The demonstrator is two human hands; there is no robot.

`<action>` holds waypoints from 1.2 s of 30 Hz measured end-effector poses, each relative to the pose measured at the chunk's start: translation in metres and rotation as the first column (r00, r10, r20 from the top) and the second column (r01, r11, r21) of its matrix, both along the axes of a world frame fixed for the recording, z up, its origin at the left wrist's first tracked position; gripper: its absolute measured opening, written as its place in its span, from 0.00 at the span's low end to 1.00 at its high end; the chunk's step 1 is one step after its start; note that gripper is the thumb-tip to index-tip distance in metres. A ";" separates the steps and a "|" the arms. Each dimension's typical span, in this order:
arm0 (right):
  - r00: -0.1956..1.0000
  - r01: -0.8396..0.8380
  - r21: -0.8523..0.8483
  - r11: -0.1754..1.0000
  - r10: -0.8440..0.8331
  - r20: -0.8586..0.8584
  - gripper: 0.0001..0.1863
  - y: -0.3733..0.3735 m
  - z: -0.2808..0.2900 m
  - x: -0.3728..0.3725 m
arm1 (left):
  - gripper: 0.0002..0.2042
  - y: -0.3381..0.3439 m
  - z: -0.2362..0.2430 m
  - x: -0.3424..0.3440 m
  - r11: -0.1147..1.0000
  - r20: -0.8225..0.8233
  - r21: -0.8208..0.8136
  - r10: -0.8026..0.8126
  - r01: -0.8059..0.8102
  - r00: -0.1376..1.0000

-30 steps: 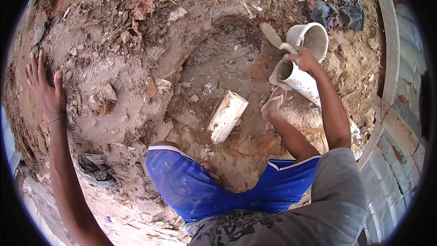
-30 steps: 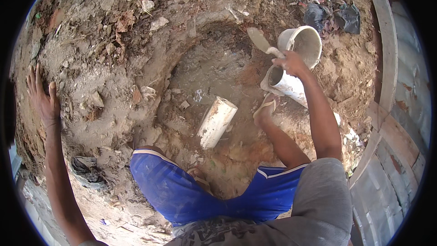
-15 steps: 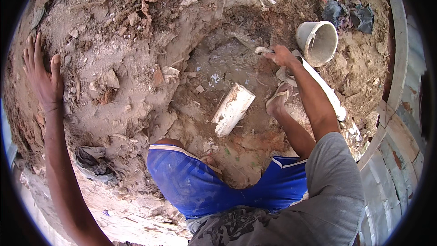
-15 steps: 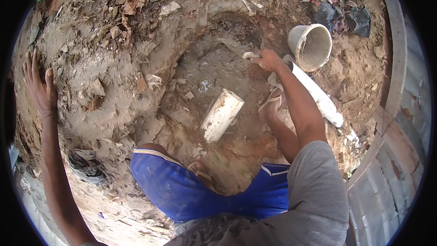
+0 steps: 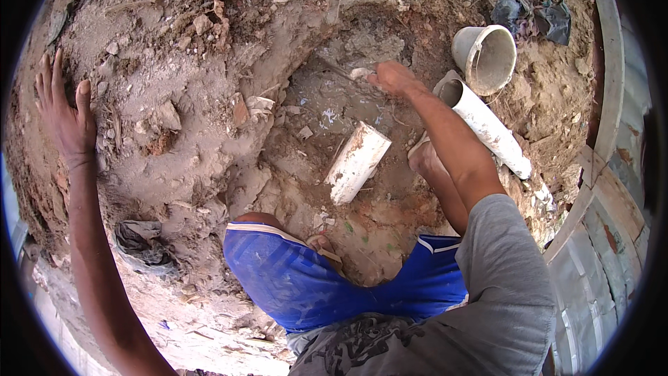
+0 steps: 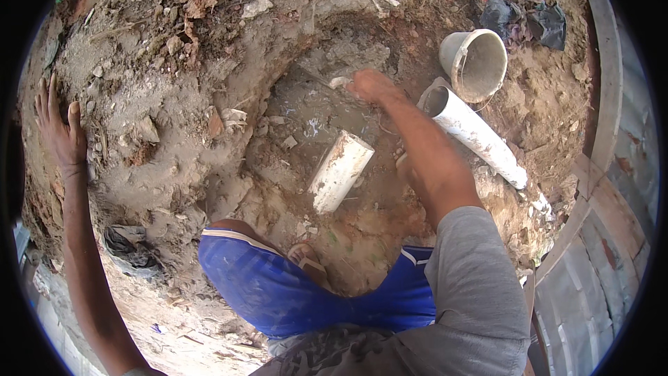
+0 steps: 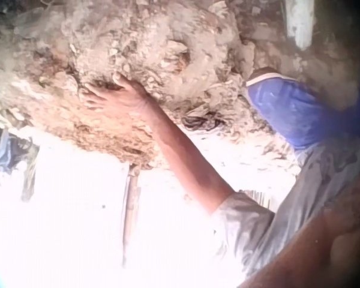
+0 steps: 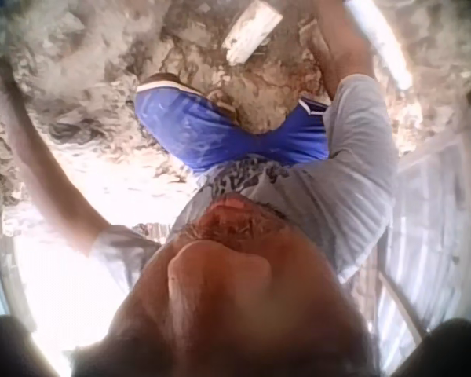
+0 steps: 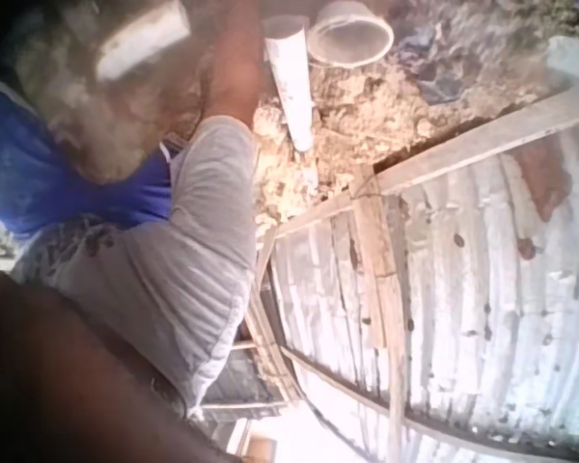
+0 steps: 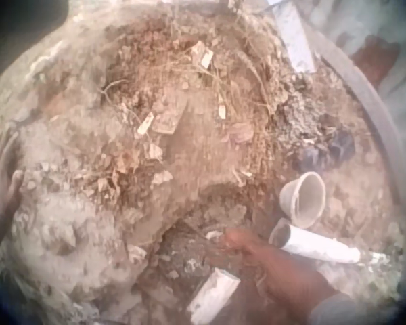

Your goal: The person uses a trowel to apply mortar to a section of white PVC pipe in a muddy pit and fits a replacement pipe section into place.

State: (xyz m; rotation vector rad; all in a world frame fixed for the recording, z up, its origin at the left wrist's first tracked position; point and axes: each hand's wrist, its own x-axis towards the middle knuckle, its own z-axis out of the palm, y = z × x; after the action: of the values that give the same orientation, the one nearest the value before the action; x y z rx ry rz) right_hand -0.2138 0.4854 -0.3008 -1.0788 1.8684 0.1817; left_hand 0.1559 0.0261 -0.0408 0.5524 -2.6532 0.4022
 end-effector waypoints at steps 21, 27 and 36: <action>0.944 0.182 -0.073 0.981 -0.195 -0.268 0.28 0.070 0.012 -0.097 | 0.32 0.000 -0.002 -0.003 1.000 -0.008 -0.011 -0.017 0.017 1.000; 0.981 0.002 -0.079 0.997 -0.017 -0.191 0.27 0.040 0.012 -0.028 | 0.31 0.003 -0.001 -0.003 1.000 0.001 0.008 -0.008 0.008 1.000; 0.937 0.103 -0.052 0.993 -0.115 -0.329 0.26 0.085 0.010 -0.110 | 0.31 -0.001 -0.001 -0.006 0.998 0.001 0.001 -0.058 0.058 0.998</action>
State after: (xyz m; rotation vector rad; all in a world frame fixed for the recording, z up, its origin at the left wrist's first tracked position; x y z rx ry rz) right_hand -0.3240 0.5706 -0.2909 -1.0101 2.2343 0.2825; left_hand 0.1499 0.0255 -0.0414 0.4738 -2.6636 0.3843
